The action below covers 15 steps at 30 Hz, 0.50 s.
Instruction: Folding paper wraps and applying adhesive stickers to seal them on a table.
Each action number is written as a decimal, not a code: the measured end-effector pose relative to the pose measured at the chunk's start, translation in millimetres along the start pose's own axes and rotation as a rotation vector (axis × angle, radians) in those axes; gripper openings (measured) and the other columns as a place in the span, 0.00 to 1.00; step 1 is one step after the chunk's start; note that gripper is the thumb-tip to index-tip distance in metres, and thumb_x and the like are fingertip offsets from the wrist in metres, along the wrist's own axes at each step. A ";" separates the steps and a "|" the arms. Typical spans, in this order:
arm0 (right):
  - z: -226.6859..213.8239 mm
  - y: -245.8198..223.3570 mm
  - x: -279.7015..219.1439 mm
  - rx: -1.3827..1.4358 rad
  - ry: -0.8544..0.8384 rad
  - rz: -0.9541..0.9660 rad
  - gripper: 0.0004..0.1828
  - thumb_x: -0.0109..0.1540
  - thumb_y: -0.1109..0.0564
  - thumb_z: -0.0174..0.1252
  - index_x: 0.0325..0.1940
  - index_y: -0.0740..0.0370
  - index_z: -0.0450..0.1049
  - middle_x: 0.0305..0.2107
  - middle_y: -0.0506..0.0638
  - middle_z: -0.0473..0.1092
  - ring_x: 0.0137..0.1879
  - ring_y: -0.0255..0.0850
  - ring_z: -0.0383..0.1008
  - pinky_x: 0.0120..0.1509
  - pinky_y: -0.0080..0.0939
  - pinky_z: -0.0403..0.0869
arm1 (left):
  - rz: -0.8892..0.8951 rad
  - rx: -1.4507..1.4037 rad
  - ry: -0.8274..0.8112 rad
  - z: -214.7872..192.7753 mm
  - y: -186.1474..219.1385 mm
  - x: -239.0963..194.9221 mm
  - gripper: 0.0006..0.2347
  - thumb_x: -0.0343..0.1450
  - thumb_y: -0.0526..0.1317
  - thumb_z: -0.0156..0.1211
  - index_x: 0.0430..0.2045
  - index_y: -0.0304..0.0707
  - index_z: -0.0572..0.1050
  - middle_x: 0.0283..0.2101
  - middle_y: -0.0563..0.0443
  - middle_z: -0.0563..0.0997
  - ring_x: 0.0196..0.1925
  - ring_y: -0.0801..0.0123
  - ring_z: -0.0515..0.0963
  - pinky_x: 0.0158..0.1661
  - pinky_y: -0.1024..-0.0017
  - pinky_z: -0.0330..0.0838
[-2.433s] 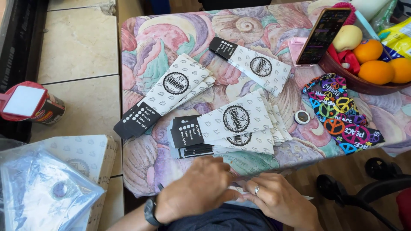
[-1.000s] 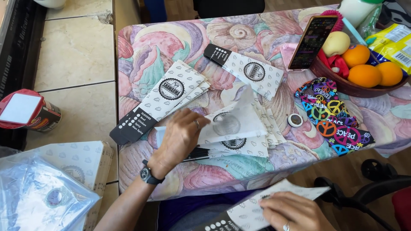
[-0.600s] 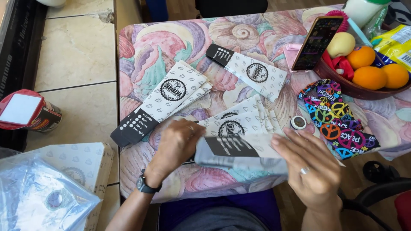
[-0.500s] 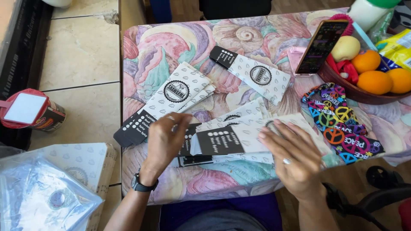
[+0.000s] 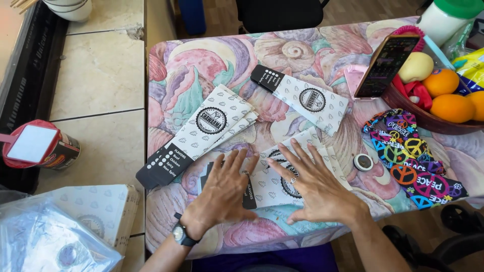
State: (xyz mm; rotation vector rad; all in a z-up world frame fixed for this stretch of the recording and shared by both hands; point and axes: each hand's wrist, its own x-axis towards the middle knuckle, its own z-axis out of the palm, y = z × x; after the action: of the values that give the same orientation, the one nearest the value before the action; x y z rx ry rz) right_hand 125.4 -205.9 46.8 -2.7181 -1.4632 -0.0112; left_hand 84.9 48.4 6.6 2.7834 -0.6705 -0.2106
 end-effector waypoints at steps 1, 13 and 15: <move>-6.0 3.0 5.3 0.029 -0.173 -0.013 0.97 0.35 0.27 0.96 0.83 0.45 0.27 0.78 0.60 0.19 0.80 0.60 0.14 0.77 0.61 0.25 | 0.029 0.197 -0.025 18.9 -1.9 5.4 0.72 0.50 0.80 0.82 0.75 0.37 0.36 0.75 0.24 0.40 0.75 0.35 0.42 0.67 0.39 0.35; 1.6 36.0 15.5 0.164 -0.380 0.014 0.90 0.39 0.42 0.93 0.83 0.43 0.28 0.76 0.66 0.14 0.79 0.67 0.10 0.76 0.68 0.23 | 0.070 0.016 -0.086 -20.4 4.1 8.1 0.53 0.57 0.50 0.82 0.74 0.41 0.49 0.61 0.36 0.65 0.56 0.48 0.69 0.56 0.48 0.65; 5.1 34.2 17.8 0.164 -0.357 0.003 0.89 0.37 0.42 0.90 0.83 0.45 0.30 0.72 0.68 0.30 0.78 0.67 0.26 0.77 0.70 0.26 | 0.096 0.027 -0.042 -17.1 2.0 8.7 0.49 0.57 0.44 0.76 0.74 0.40 0.51 0.54 0.39 0.68 0.52 0.49 0.69 0.51 0.51 0.67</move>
State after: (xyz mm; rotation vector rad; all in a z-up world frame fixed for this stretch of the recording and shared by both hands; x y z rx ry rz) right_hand 163.6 -209.5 40.8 -2.6842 -1.4589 0.5949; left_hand 95.2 46.5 22.8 2.7705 -0.8206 -0.2427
